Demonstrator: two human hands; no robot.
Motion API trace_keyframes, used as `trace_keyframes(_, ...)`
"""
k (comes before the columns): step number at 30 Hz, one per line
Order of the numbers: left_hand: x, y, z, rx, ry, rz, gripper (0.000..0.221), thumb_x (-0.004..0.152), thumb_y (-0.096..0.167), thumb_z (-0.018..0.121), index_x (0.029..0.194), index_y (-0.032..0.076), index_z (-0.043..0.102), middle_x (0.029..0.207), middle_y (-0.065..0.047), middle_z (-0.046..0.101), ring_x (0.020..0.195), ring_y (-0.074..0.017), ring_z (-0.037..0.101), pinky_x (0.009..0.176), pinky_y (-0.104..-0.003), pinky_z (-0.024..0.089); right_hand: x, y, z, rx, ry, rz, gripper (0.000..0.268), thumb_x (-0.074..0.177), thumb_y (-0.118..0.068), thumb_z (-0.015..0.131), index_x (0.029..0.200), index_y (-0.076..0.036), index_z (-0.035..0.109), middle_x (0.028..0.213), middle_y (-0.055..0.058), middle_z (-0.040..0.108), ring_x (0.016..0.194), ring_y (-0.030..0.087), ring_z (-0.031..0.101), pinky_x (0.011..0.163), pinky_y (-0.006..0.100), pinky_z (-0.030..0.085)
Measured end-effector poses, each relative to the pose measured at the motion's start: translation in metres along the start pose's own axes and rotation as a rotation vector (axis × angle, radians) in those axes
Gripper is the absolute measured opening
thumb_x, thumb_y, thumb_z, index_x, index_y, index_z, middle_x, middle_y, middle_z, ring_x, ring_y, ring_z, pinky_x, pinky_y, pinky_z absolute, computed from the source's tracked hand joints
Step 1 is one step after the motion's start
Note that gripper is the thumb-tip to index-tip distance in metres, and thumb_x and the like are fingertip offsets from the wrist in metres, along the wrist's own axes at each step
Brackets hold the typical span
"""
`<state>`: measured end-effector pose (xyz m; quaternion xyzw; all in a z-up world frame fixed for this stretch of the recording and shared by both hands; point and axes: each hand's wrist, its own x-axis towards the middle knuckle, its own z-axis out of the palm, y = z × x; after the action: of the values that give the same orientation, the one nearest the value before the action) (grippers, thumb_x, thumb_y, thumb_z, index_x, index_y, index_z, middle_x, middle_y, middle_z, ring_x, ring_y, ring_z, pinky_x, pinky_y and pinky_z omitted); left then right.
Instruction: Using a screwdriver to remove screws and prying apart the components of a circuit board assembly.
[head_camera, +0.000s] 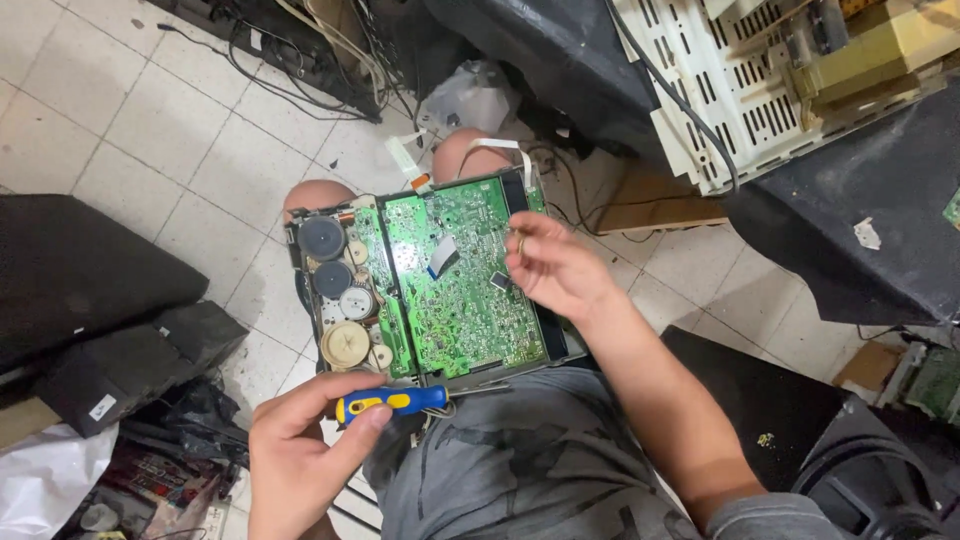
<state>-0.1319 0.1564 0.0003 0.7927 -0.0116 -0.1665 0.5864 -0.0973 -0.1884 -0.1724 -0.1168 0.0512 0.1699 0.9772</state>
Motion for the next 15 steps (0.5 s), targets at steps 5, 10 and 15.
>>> trace_keyframes(5,-0.002,-0.001,0.002,-0.009,-0.003,-0.002,0.030,0.072,-0.004,0.086,0.102,-0.002,0.086,0.084,-0.009,0.086,0.068,-0.0133,0.067,0.065,-0.025,0.054,-0.011,0.017,0.006,0.023,-0.036,0.110,0.026,0.109,0.005,0.059,0.130,0.004,0.074,0.124,0.019,0.077,0.110,0.026,0.079,0.098,0.035,0.068)
trace_keyframes(10,-0.004,0.002,-0.001,-0.032,0.017,0.028,0.031,0.073,-0.005,0.085,0.104,-0.005,0.084,0.083,-0.009,0.083,0.070,-0.0135,0.066,0.068,-0.024,0.053,-0.020,0.035,0.020,0.084,0.000,0.181,0.018,0.117,-0.011,0.056,0.124,0.001,0.068,0.118,0.015,0.071,0.107,0.025,0.074,0.095,0.035,0.066)
trace_keyframes(15,-0.017,-0.018,-0.003,-0.180,0.097,0.055,0.039,0.077,-0.002,0.079,0.116,-0.005,0.078,0.104,-0.014,0.080,0.086,-0.0178,0.070,0.084,-0.028,0.056,-0.049,0.039,0.018,-0.083,0.023,0.207,0.017,0.117,-0.010,0.059,0.126,0.003,0.066,0.122,0.018,0.077,0.104,0.024,0.078,0.090,0.033,0.064)
